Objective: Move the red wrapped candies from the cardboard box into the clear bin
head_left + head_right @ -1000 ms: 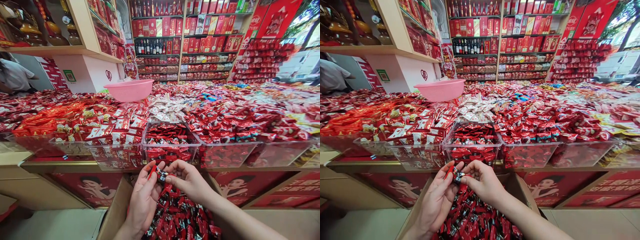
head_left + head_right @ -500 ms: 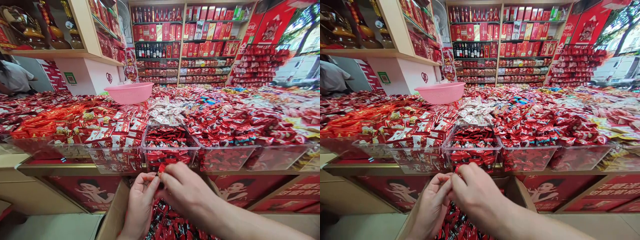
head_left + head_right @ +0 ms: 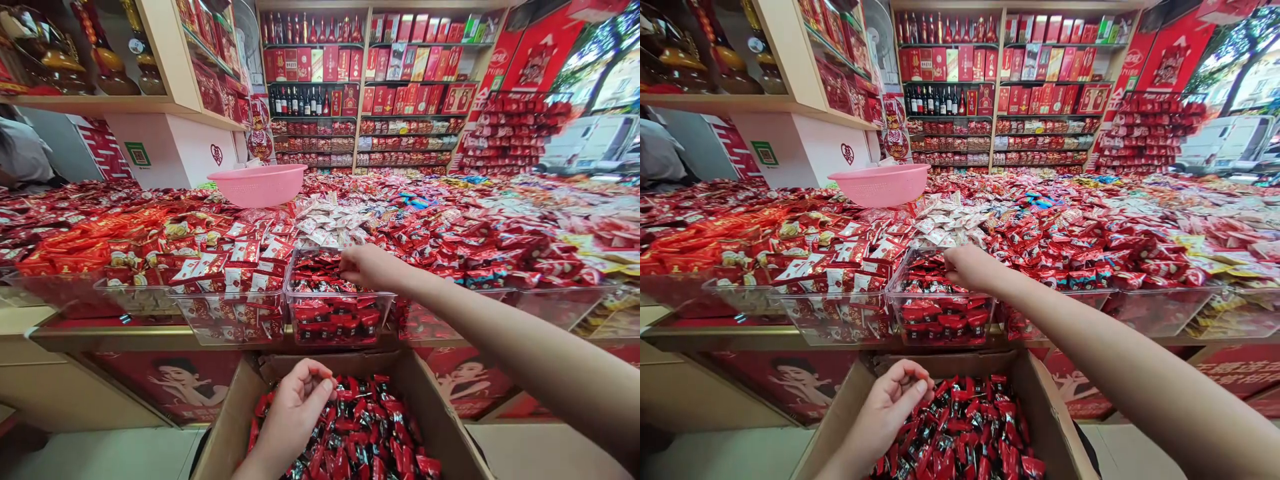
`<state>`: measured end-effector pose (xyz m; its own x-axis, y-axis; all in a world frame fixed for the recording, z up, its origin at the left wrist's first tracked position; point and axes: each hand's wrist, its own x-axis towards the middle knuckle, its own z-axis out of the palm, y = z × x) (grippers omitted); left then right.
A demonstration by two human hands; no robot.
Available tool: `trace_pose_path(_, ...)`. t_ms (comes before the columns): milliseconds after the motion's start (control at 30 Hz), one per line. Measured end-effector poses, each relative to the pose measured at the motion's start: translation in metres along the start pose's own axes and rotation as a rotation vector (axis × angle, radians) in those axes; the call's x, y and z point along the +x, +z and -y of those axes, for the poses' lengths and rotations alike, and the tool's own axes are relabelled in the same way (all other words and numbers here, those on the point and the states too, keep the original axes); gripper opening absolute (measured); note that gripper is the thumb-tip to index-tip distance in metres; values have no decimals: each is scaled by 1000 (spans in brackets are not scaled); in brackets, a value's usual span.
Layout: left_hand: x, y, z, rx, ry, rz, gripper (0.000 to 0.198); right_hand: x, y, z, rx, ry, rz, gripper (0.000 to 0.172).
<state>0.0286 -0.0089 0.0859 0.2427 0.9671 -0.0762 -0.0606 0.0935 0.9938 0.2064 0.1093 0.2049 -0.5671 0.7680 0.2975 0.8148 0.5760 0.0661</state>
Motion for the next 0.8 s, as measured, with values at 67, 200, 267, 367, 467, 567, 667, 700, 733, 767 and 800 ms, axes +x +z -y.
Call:
trace_pose_path(67, 2, 0, 12, 46, -18, 53, 10, 14, 12, -12, -58, -19, 85, 11)
trace_pose_path(200, 3, -2, 25, 78, -45, 112, 11, 24, 31, -13, -139, -55, 173, 16)
trace_pose_path(267, 2, -5, 29, 102, -55, 132, 12, 25, 37, -11, -131, -91, 241, 17)
trace_pose_path(367, 3, -8, 34, 174, -63, 150, 14, 25, 42, -12, -110, -146, 294, 17)
trace_pose_path(467, 5, -10, 39, 239, -71, 161, 15, 26, 44, -14, -111, -152, 285, 19)
trace_pose_path(567, 7, -10, 43, 262, -85, 184, 14, 24, 41, -14, -101, -164, 297, 21)
trace_pose_path(667, 7, -10, 43, 272, -93, 209, 14, 21, 37, -16, -80, -177, 313, 22)
trace_pose_path(700, 7, -10, 43, 274, -92, 214, 14, 20, 35, -17, -77, -182, 329, 22)
trace_pose_path(733, 6, -10, 42, 273, -93, 218, 14, 19, 34, -18, -74, -183, 353, 22)
trace_pose_path(767, 6, -10, 41, 269, -97, 223, 14, 18, 33, -20, -69, -185, 384, 21)
trace_pose_path(800, 6, -11, 40, 265, -103, 227, 15, 18, 33, -22, -62, -184, 417, 19)
